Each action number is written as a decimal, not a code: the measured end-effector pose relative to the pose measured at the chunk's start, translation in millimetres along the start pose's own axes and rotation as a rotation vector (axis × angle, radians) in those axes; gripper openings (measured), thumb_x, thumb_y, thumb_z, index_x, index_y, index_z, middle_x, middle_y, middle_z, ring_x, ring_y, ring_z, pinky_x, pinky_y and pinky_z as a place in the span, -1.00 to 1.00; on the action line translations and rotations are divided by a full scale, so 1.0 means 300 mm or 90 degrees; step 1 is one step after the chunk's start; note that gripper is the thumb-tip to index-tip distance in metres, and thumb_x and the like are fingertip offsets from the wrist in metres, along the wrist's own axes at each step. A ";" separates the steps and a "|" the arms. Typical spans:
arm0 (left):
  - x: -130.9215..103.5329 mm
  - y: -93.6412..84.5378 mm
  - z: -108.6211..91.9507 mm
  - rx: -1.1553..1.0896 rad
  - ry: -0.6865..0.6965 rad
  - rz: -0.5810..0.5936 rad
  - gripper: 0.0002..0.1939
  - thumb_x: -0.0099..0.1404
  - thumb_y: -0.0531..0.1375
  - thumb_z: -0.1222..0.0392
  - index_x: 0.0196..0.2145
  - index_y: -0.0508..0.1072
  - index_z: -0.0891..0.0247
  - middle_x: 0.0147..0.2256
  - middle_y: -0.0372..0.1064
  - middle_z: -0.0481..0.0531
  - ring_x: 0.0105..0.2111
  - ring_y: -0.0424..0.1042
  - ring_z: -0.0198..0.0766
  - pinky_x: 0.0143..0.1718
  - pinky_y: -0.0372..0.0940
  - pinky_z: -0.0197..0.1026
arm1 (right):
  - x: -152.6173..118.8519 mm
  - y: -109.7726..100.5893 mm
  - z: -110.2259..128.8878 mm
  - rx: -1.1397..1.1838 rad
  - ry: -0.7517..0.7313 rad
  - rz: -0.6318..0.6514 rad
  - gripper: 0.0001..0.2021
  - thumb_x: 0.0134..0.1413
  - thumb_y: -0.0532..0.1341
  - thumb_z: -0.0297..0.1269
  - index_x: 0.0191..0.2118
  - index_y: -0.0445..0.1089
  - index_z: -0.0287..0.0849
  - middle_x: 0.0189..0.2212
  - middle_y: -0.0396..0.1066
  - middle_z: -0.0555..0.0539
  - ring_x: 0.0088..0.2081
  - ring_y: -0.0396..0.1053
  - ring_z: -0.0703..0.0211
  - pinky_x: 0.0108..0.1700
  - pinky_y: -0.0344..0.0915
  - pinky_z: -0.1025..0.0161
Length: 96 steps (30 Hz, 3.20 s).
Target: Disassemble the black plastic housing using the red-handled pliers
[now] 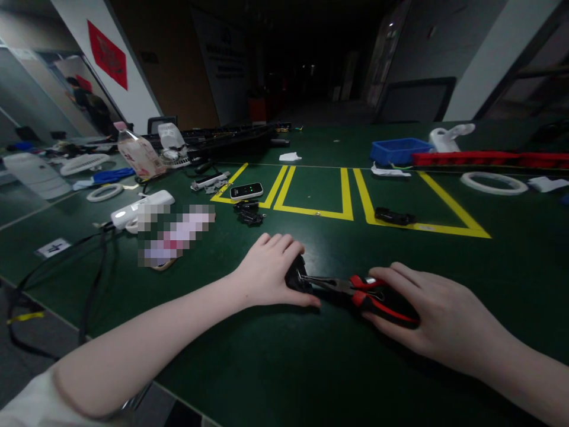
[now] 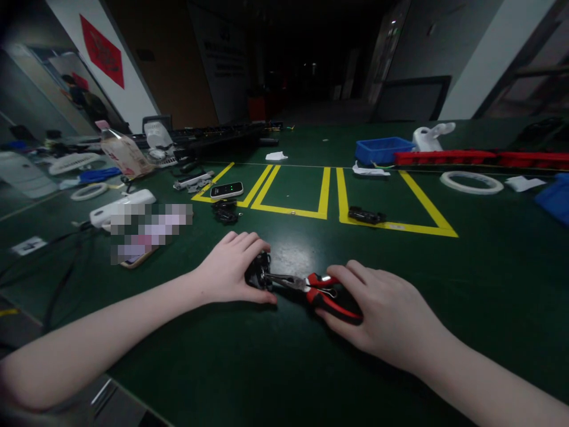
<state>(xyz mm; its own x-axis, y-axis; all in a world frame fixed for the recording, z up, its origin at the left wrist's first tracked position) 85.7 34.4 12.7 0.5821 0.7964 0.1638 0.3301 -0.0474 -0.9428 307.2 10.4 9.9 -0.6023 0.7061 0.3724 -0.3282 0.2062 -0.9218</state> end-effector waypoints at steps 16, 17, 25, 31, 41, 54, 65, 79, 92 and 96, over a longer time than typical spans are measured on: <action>-0.027 -0.053 0.005 -0.035 0.120 0.051 -0.32 0.34 0.23 -0.12 0.27 0.25 0.30 0.14 0.34 0.24 0.06 0.39 -0.01 0.05 0.28 0.02 | 0.002 -0.009 -0.018 -0.026 -0.022 -0.006 -0.44 0.14 0.15 0.23 0.00 0.45 -0.16 -0.26 0.49 -0.16 -0.44 0.44 0.11 -0.50 0.37 0.21; -0.027 -0.050 0.002 -0.038 0.128 0.051 -0.35 0.35 0.22 -0.09 0.27 0.26 0.30 0.14 0.34 0.25 0.06 0.39 -0.01 0.05 0.28 0.01 | 0.001 -0.010 -0.015 -0.028 -0.021 -0.008 -0.44 0.15 0.14 0.23 0.00 0.45 -0.16 -0.27 0.48 -0.16 -0.45 0.43 0.12 -0.50 0.36 0.21; -0.017 -0.007 0.004 -0.099 0.108 0.037 -0.38 0.34 0.25 -0.08 0.24 0.28 0.27 0.12 0.38 0.23 0.10 0.39 0.00 0.10 0.31 0.05 | 0.012 -0.012 0.013 -0.015 -0.015 -0.004 -0.47 0.17 0.14 0.22 -0.01 0.39 -0.15 -0.26 0.46 -0.18 -0.44 0.42 0.08 -0.50 0.36 0.17; -0.019 -0.012 0.021 -0.172 0.119 0.044 -0.50 0.38 0.24 0.14 0.22 0.31 0.27 0.10 0.41 0.15 0.08 0.39 -0.13 0.13 0.31 -0.05 | 0.005 -0.013 0.018 -0.014 -0.023 0.006 -0.53 0.22 0.15 0.15 0.02 0.32 -0.12 -0.23 0.44 -0.18 -0.41 0.44 0.04 -0.49 0.39 0.12; -0.011 -0.011 0.046 -0.238 0.123 0.042 -0.55 0.45 0.17 0.25 0.25 0.31 0.33 0.01 0.44 0.14 -0.03 0.41 -0.20 0.01 0.31 -0.13 | 0.002 -0.010 0.004 0.016 -0.022 0.002 -0.52 0.18 0.19 0.17 0.01 0.34 -0.09 -0.25 0.47 -0.14 -0.41 0.45 0.04 -0.51 0.39 0.15; -0.020 -0.015 0.012 -0.268 0.100 0.049 -0.66 0.38 0.12 0.40 0.09 0.43 0.35 0.01 0.43 0.11 0.00 0.42 -0.24 0.04 0.32 -0.19 | 0.008 0.002 0.010 0.017 -0.016 0.020 -0.56 0.20 0.17 0.14 0.01 0.31 -0.08 -0.27 0.45 -0.12 -0.42 0.45 0.02 -0.52 0.40 0.12; -0.034 -0.003 -0.004 -0.179 0.137 0.110 -0.47 0.35 0.23 0.17 0.24 0.31 0.30 0.09 0.33 0.13 0.09 0.31 -0.10 0.11 0.18 -0.09 | 0.002 -0.012 0.005 0.016 -0.031 0.013 -0.49 0.14 0.18 0.22 0.01 0.35 -0.07 -0.26 0.48 -0.09 -0.41 0.45 0.06 -0.50 0.39 0.15; -0.021 0.003 0.003 -0.116 0.134 0.084 -0.62 0.40 0.22 -0.05 0.04 0.44 0.25 -0.20 0.41 0.00 -0.19 0.35 -0.19 -0.16 0.16 -0.17 | 0.004 -0.018 0.004 0.025 -0.058 0.030 -0.54 0.19 0.19 0.16 -0.01 0.34 -0.12 -0.24 0.46 -0.09 -0.38 0.45 0.12 -0.47 0.37 0.23; -0.029 -0.003 0.011 -0.013 0.155 0.056 -0.44 0.28 0.21 -0.34 -0.09 0.48 0.23 -0.17 0.43 0.02 -0.13 0.39 -0.11 -0.08 0.12 -0.09 | 0.014 -0.042 -0.005 0.107 -0.028 -0.033 -0.52 0.15 0.31 0.04 0.11 0.36 -0.05 -0.07 0.47 -0.10 -0.13 0.48 0.04 -0.14 0.42 0.12; -0.034 -0.035 0.008 -0.048 0.149 0.030 -0.35 0.25 0.23 -0.36 0.03 0.45 0.24 -0.05 0.43 0.08 -0.02 0.39 -0.04 -0.02 0.15 -0.03 | 0.011 -0.062 -0.019 0.097 -0.006 -0.062 -0.49 0.09 0.35 0.01 0.11 0.37 -0.07 -0.04 0.47 -0.11 -0.11 0.46 0.02 -0.07 0.40 0.10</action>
<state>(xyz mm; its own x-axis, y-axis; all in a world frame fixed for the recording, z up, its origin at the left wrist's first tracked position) 74.5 28.2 20.3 0.7515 0.6314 0.1912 0.3480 -0.1332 -0.9280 315.3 12.8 27.6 -0.5692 0.6812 0.4605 -0.4915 0.1671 -0.8547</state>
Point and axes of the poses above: each hand's wrist, its own x-axis towards the middle knuckle, its own y-axis out of the palm, z = x × y, the point moved 7 cm from there along x, towards the middle knuckle
